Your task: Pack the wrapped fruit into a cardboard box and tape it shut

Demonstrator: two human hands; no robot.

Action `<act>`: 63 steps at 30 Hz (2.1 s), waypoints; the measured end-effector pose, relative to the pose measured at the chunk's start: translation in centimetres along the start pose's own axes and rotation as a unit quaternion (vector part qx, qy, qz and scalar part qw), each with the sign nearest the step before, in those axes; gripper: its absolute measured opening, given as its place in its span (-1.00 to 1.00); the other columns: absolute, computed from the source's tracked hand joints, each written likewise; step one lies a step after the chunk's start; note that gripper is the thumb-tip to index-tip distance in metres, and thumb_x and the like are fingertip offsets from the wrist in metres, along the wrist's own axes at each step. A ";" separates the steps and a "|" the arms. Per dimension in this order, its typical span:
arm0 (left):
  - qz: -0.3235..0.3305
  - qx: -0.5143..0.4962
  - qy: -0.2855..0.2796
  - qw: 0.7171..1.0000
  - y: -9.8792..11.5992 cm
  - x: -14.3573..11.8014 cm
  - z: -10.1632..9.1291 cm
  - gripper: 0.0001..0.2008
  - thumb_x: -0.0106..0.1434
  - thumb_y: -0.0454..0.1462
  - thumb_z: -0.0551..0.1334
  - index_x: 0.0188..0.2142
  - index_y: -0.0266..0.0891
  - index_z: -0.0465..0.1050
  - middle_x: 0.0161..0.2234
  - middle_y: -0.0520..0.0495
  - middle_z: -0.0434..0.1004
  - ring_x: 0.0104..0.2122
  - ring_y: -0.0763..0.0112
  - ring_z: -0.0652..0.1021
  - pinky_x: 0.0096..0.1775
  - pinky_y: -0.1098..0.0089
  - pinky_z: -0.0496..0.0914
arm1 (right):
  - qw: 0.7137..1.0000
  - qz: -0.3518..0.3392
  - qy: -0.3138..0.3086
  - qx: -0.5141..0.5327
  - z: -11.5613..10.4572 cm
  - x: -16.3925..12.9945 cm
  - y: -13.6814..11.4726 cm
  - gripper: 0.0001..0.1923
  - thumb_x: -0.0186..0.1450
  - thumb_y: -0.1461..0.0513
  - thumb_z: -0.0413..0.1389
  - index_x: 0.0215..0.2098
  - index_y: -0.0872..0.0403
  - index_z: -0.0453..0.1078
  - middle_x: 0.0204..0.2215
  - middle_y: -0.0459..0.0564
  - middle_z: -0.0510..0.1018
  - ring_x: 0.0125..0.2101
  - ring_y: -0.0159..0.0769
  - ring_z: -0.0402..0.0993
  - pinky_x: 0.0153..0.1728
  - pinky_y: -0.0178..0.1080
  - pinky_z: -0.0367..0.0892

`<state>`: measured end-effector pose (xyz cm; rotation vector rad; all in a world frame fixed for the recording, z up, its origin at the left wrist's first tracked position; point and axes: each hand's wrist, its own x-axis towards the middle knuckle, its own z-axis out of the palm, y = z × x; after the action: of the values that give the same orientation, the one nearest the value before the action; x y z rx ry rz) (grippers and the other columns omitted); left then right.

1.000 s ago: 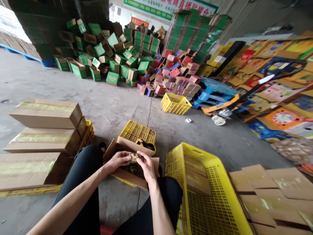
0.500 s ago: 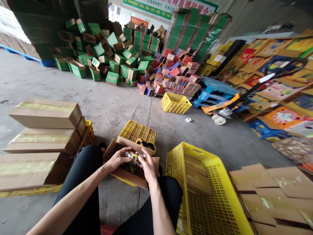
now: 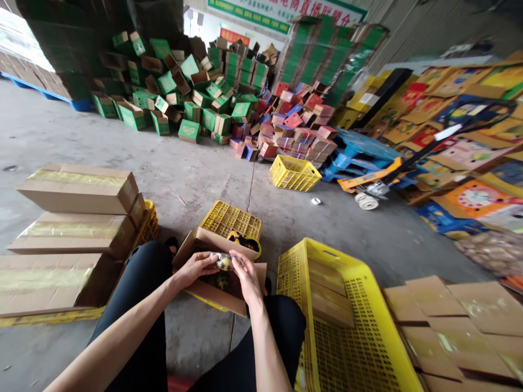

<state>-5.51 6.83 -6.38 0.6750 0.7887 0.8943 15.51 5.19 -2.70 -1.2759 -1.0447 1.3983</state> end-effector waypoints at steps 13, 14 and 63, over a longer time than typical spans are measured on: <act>0.013 0.004 0.006 1.000 -0.5 0.0 -0.2 -0.35 0.05 -0.16 0.63 0.14 -0.19 0.63 0.10 -0.23 0.68 0.05 0.05 0.66 0.13 0.13 0.50 | 0.998 0.026 -0.005 -0.058 -0.6 -0.2 0.8 -0.46 0.14 0.02 0.42 0.07 -0.04 0.65 0.09 0.05 0.69 0.14 0.04 0.55 0.19 0.02 0.42; 0.018 -0.010 0.007 1.000 -0.4 0.0 -0.2 -0.32 0.05 -0.20 0.63 0.18 -0.16 0.61 0.16 -0.23 0.63 0.08 0.05 0.64 0.14 0.12 0.50 | 0.998 0.015 0.005 -0.067 -0.6 -0.2 0.8 -0.46 0.13 0.04 0.42 0.07 -0.03 0.65 0.09 0.05 0.68 0.15 0.05 0.54 0.20 0.03 0.41; -0.005 0.076 -0.087 0.993 -0.5 -0.1 -0.2 -0.43 0.19 -0.05 0.56 0.15 -0.13 0.60 0.11 -0.18 0.66 0.11 0.06 0.61 0.09 0.22 0.44 | 0.998 -0.032 0.016 -0.057 -0.2 0.3 1.0 -0.59 0.16 -0.14 0.40 -0.32 0.00 0.60 -0.33 -0.05 0.67 -0.27 -0.15 0.59 -0.17 -0.18 0.48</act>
<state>-5.48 6.57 -6.85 0.8694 0.7080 0.7606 15.58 5.28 -3.77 -1.3315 -1.1479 1.2813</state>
